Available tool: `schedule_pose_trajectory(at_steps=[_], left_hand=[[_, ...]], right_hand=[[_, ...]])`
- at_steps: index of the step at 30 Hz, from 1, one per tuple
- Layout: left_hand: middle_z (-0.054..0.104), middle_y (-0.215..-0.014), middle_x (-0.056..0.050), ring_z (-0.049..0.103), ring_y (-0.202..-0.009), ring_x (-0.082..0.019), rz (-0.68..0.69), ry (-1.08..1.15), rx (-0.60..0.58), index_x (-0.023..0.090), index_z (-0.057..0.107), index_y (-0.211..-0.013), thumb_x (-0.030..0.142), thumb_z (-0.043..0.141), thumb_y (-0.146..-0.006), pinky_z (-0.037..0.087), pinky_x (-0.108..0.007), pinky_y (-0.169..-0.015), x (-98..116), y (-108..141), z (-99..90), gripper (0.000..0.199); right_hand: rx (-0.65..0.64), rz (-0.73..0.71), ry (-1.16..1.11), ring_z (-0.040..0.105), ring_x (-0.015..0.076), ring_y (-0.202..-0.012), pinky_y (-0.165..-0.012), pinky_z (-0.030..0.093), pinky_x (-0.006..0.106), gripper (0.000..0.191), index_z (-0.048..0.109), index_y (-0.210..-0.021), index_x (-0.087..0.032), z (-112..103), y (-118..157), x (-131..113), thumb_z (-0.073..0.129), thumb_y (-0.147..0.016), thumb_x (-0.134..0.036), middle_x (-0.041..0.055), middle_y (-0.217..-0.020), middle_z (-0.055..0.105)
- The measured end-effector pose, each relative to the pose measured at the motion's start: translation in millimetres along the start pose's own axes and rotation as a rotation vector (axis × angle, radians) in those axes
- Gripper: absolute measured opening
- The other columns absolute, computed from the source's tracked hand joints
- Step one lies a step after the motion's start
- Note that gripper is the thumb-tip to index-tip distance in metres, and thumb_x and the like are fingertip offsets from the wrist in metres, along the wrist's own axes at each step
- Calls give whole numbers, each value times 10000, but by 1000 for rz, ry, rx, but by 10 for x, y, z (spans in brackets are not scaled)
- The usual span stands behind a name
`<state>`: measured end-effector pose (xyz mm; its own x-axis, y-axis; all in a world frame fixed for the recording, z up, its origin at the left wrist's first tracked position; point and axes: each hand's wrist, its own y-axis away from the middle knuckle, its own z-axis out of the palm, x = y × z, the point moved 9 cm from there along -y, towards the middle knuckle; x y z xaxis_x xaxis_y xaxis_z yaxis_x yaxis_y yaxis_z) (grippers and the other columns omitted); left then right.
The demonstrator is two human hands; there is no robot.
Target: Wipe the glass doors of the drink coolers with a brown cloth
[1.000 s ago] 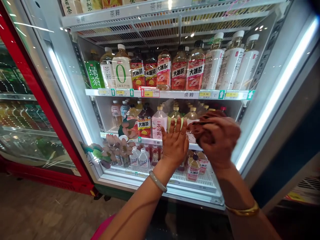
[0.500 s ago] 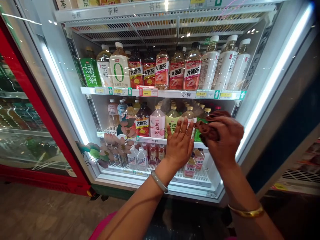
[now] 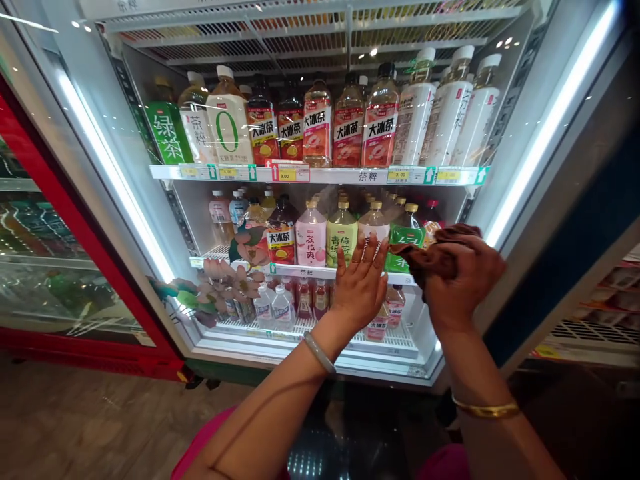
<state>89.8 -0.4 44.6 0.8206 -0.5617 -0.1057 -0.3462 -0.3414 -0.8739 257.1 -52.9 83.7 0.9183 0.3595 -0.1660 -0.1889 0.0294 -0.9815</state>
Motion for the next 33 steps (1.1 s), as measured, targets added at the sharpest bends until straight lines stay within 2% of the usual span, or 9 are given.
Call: schedule_pose_trajectory(at_steps=[3,7,10,13,16,18,25,29,33], left_hand=[[297,-1692,-86,65,-1619,-202,44,-38,15,197,154,-1654,305,457,-1020,-67,-478,-1322,-38,89,40,711],[342,-1672,-96,122,-1616,-210,69,-47,42,179,199,-1647,308,457,-1010,-66,-460,-1323,-48,172,87,699],[357,-1665,-105,146,-1614,-206,51,-19,53,144,215,-1640,304,443,-1007,-52,-449,-1326,-40,166,69,691],[341,-1675,-90,140,-1614,-204,50,-25,33,171,219,-1641,263,441,-1006,-50,-454,-1325,-43,162,54,679],[322,-1682,-95,129,-1615,-219,23,-46,36,182,201,-1646,261,448,-1005,-42,-467,-1324,-129,205,38,692],[322,-1682,-100,126,-1615,-221,-4,-58,49,188,183,-1649,258,452,-1004,-51,-473,-1320,-204,246,33,702],[325,-1675,-119,153,-1611,-231,-3,-44,31,187,196,-1648,239,475,-978,5,-478,-1324,-221,265,1,727],[361,-1659,-125,205,-1599,-227,-3,-77,-23,195,211,-1643,229,485,-977,-15,-496,-1321,-292,341,-68,721],[393,-1642,-126,235,-1589,-202,-7,-114,-8,193,239,-1635,218,485,-986,-46,-462,-1317,-465,495,-141,694]], right_hand=[[80,50,76,635,305,-1109,-973,431,471,205,696,-957,-256,-103,173,208,776,-771,-289,85,-1121,688],[-95,-107,25,600,287,-1133,-985,445,463,250,666,-989,-254,125,451,-306,726,-747,-224,68,-1123,675],[-166,-261,-7,586,253,-1168,-1036,441,437,262,658,-1015,-267,204,454,-593,712,-776,-174,35,-1140,692],[-140,-280,-14,600,243,-1149,-1027,441,426,246,659,-1013,-280,108,299,-338,736,-790,-213,27,-1136,687],[-2,-70,63,601,269,-1149,-1012,437,452,215,660,-1023,-272,-61,240,160,715,-817,-247,70,-1176,665],[46,13,104,586,290,-1178,-1025,434,483,242,657,-1064,-264,-87,350,217,698,-826,-254,99,-1221,641],[-169,-283,30,537,240,-1276,-1159,396,481,338,648,-1146,-285,278,626,-776,709,-834,-169,38,-1201,689],[-142,-325,28,575,243,-1256,-1154,389,469,282,657,-1120,-290,187,350,-423,734,-850,-262,38,-1204,692],[76,-49,94,604,303,-1216,-1063,452,494,260,667,-1121,-269,-7,275,114,705,-864,-287,109,-1248,656]])
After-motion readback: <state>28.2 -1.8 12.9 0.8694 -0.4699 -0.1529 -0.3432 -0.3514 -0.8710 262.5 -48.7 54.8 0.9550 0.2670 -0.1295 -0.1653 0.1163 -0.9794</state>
